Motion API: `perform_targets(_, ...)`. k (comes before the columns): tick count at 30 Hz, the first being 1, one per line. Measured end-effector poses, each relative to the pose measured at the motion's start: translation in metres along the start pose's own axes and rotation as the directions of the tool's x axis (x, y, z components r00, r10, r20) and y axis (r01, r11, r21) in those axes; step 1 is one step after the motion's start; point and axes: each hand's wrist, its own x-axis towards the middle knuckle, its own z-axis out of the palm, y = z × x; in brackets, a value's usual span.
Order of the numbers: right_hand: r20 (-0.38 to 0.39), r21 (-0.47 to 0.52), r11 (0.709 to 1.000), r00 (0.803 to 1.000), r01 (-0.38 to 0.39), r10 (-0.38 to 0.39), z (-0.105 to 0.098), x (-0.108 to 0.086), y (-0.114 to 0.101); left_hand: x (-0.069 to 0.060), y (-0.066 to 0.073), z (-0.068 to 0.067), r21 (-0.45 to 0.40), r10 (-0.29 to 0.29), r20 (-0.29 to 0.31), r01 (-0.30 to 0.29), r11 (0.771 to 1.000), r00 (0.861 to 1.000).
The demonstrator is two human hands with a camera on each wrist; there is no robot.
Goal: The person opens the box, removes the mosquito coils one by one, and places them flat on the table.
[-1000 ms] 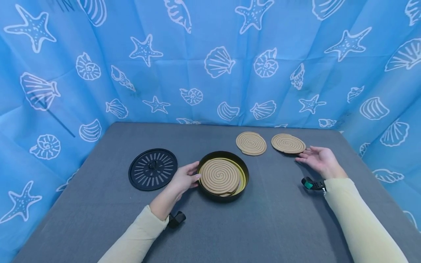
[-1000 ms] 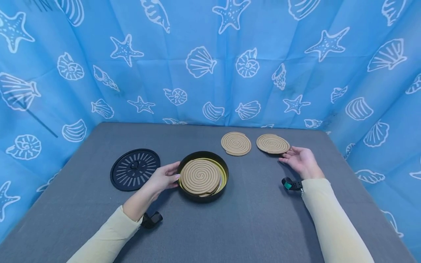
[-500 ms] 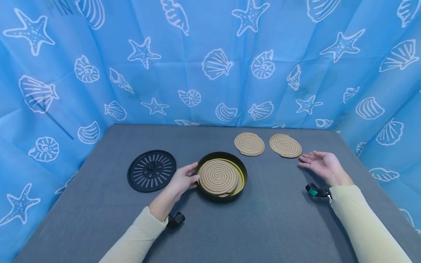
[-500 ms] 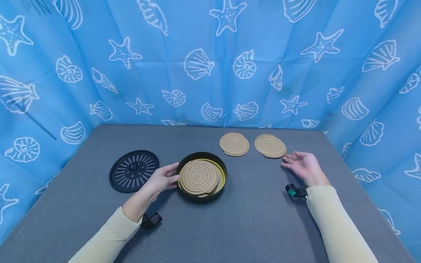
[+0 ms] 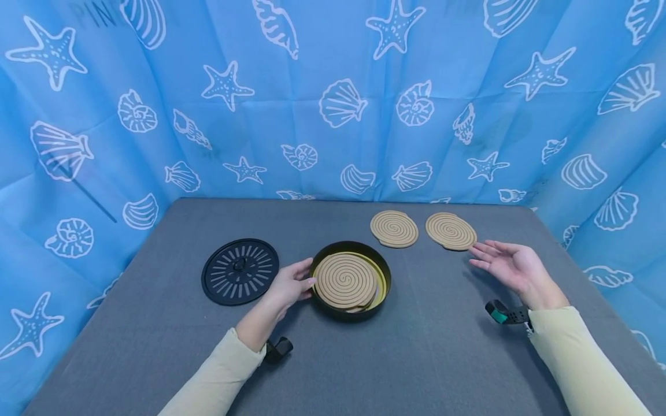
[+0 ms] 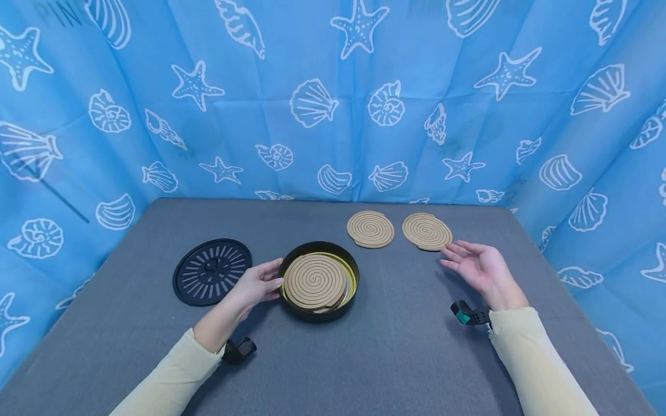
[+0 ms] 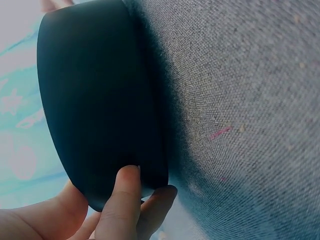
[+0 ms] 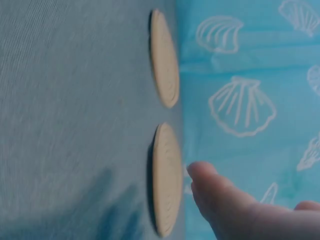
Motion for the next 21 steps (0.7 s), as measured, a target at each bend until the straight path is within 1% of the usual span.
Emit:
perform_targets(9, 0.051, -0.051, 0.999, 0.999, -0.011, 0.013, 0.012, -0.010, 0.014, 0.000, -0.001, 0.000, 0.001, -0.002, -0.003, 0.002, 1.000, 1.000)
perform_targets(19, 0.141, -0.142, 0.989, 0.988, -0.046, 0.066, 0.027, -0.018, 0.032, 0.001, -0.002, -0.001, 0.014, -0.005, -0.010, 0.005, 1.000, 1.000)
perform_targets(21, 0.150, -0.181, 0.983, 0.986, -0.042, 0.069, 0.031, -0.019, 0.036, 0.001, -0.002, -0.001, 0.012, -0.005, -0.010, 0.005, 1.000, 1.000)
